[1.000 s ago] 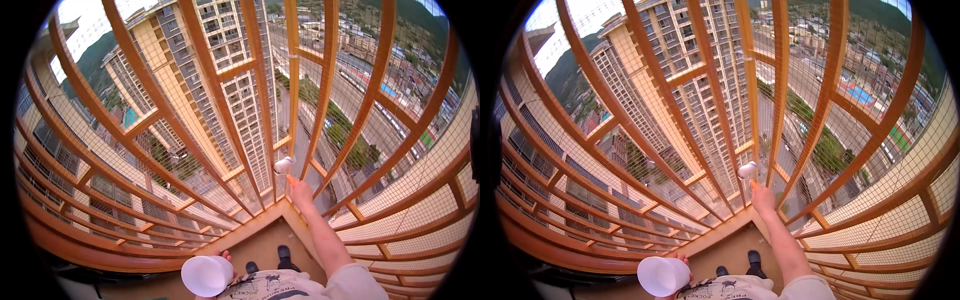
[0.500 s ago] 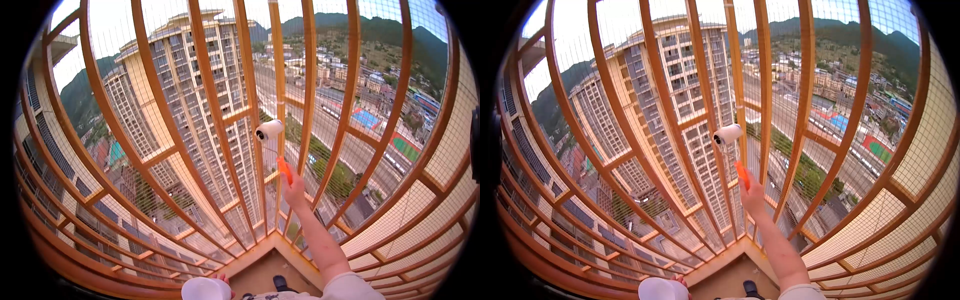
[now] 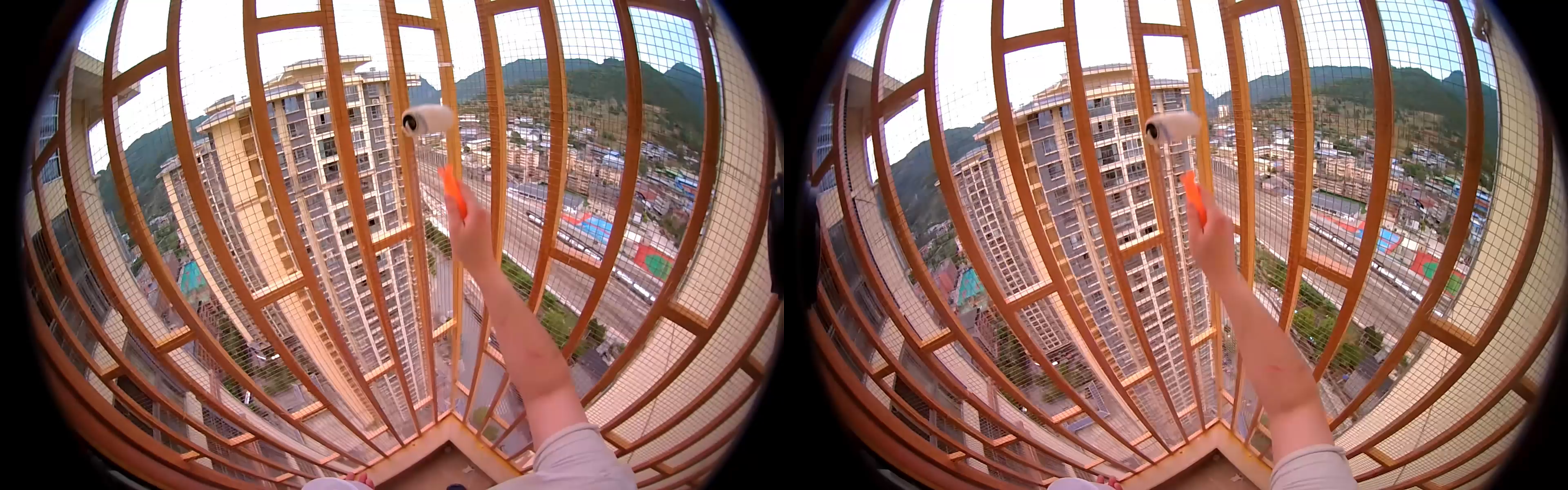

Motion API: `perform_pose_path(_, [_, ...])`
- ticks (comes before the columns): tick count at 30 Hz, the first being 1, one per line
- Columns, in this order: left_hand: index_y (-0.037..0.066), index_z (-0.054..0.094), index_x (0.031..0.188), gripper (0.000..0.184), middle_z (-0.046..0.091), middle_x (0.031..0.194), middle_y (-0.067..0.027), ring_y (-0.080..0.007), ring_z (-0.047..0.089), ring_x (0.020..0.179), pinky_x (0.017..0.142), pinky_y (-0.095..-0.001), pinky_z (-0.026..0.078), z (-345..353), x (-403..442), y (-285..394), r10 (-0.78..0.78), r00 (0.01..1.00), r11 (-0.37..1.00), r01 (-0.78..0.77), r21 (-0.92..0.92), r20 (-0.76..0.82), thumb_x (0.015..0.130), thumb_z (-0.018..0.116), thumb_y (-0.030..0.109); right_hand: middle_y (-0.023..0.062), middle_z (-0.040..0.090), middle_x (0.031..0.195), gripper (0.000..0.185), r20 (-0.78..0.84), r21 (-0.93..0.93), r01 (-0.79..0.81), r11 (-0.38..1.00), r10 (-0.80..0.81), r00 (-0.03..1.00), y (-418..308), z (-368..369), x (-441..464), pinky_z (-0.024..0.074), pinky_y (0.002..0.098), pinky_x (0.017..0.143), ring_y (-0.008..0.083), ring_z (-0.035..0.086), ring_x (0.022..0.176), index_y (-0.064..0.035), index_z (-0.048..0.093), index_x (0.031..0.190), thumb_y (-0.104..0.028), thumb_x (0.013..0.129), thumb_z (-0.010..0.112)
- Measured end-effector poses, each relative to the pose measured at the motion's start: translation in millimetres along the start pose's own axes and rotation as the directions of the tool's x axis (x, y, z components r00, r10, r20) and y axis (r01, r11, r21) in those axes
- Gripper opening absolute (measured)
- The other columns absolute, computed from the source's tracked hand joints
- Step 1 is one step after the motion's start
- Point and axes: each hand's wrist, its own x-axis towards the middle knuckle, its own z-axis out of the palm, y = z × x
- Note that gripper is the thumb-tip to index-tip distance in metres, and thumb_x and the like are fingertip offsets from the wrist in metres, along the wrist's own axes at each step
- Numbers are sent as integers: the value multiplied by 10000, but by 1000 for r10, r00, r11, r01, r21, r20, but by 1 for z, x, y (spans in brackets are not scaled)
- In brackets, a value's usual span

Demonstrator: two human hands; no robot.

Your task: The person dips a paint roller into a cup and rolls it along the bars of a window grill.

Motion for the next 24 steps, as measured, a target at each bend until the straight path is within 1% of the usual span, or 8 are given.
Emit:
perform_pose_path(4, [91, 442, 1464, 636, 503, 1453, -182, -355, 516, 1317, 1031, -639, 434, -5, -7, -4, 19, 1000, 1000, -20, 5, 18, 1015, 397, 539, 258, 672, 839, 384, 59, 12, -29, 1000, 28, 998, -17, -2, 19, 499, 408, 639, 344, 674, 707, 46, 584, 1292, -222, 1020, 544])
perform_pose_path(9, [85, 452, 1454, 630, 516, 1439, -186, -357, 526, 1305, 1024, -631, 446, -13, -25, -8, 75, 997, 997, -75, 23, 22, 1018, 391, 535, 266, 679, 885, 383, -21, 13, 118, 993, -118, 993, 0, 2, -49, 507, 408, 687, 336, 690, 779, 31, 584, 1304, -218, 1014, 559])
perform_pose_path(11, [82, 456, 1450, 628, 521, 1433, -188, -358, 530, 1300, 1021, -627, 451, -19, -35, -8, 105, 994, 994, -106, 30, 18, 1020, 389, 534, 268, 692, 986, 383, 160, -57, -113, 992, 121, 980, 7, -16, -92, 522, 409, 752, 338, 710, 891, 15, 581, 1324, -194, 1004, 579])
perform_pose_path(13, [79, 459, 1446, 625, 526, 1427, -189, -358, 534, 1295, 1018, -624, 456, -26, -46, -6, 144, 989, 989, -145, 42, 13, 1021, 386, 532, 257, 691, 1119, 393, 122, -118, 104, 987, -90, 988, 39, -25, -125, 538, 411, 840, 353, 703, 1010, 9, 583, 1336, -186, 995, 601])
perform_pose_path(17, [74, 467, 1438, 621, 537, 1416, -193, -360, 542, 1285, 1013, -617, 466, -37, -63, -2, 206, 979, 977, -206, 54, -2, 1024, 382, 529, 226, 674, 1232, 401, 211, -218, 185, 958, -139, 968, 42, -42, -106, 547, 418, 919, 360, 679, 1099, -2, 595, 1341, -201, 993, 608])
perform_pose_path(19, [72, 471, 1434, 619, 542, 1410, -194, -360, 546, 1280, 1010, -614, 470, -40, -72, -1, 228, 973, 972, -228, 52, -12, 1025, 379, 528, 215, 696, 1096, 390, 267, -239, 305, 922, -239, 934, 26, -44, -71, 552, 421, 801, 350, 699, 965, -60, 599, 1354, -181, 984, 616])
perform_pose_path(20, [71, 473, 1432, 619, 544, 1407, -195, -361, 548, 1278, 1008, -612, 473, -43, -76, -1, 241, 970, 969, -240, 52, -16, 1026, 378, 527, 195, 682, 980, 385, 239, -175, 476, 862, -431, 870, 10, -37, -50, 533, 430, 722, 349, 685, 854, -58, 602, 1345, -167, 976, 630])
perform_pose_path(24, [66, 480, 1424, 615, 555, 1395, -199, -362, 557, 1268, 1003, -605, 482, -51, -88, 3, 275, 961, 961, -274, 37, -25, 1029, 373, 524, 128, 673, 934, 424, 420, -214, 649, 730, -531, 736, -62, -26, 2, 520, 427, 651, 317, 662, 756, -125, 605, 1360, -140, 941, 667])
